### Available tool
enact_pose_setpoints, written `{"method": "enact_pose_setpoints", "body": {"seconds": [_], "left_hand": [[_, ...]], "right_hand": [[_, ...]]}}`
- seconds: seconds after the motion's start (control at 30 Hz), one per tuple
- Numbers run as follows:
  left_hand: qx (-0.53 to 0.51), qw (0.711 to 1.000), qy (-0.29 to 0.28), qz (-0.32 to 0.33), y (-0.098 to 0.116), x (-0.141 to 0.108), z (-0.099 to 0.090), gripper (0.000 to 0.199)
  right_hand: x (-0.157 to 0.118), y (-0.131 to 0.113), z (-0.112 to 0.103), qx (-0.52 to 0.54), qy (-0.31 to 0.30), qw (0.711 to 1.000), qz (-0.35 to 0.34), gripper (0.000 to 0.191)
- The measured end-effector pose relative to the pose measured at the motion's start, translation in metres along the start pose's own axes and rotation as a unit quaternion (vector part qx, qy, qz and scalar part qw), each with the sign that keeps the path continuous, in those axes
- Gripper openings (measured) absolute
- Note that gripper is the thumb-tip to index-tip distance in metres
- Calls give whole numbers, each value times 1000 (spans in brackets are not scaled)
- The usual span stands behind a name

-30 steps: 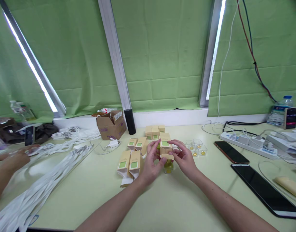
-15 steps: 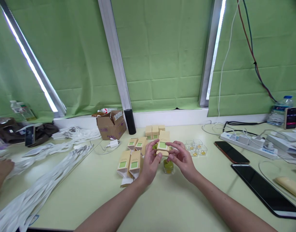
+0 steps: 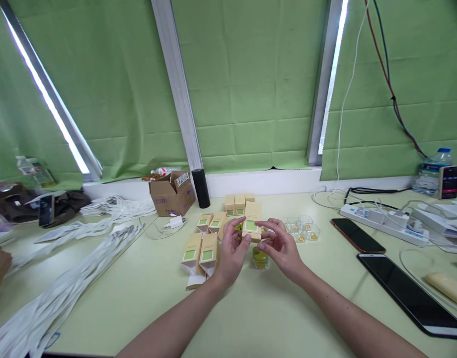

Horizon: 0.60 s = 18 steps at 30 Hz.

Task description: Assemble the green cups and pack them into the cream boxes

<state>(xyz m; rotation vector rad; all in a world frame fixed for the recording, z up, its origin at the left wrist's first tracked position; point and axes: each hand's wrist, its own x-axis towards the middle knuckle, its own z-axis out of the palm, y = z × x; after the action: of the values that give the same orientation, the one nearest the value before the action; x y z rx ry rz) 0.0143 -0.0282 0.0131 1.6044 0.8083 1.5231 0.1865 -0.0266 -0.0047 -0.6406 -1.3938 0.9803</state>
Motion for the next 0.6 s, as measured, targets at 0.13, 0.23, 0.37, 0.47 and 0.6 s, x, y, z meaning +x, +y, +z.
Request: {"method": "enact_pose_setpoints", "body": {"seconds": [0.13,0.23,0.37,0.47,0.6], "left_hand": [[21,1000,2,20,-2,0,0,44],[26,999,-9,39,-2,-1,-1,45],[27,998,-25,50,-1,-2,-3,50],[40,998,-20,53,0,-2,-3,48],[55,996,-13,64,-1,-2,-2,45]], "right_hand": [[1,3,-2,5,4,1000,0,44],[1,3,-2,5,6,1000,0,42],[1,0,-1,9,8,1000,-3,41],[1,-1,0,10,9,1000,-8,40],[1,-1,0,10,11,1000,-13,38]]}}
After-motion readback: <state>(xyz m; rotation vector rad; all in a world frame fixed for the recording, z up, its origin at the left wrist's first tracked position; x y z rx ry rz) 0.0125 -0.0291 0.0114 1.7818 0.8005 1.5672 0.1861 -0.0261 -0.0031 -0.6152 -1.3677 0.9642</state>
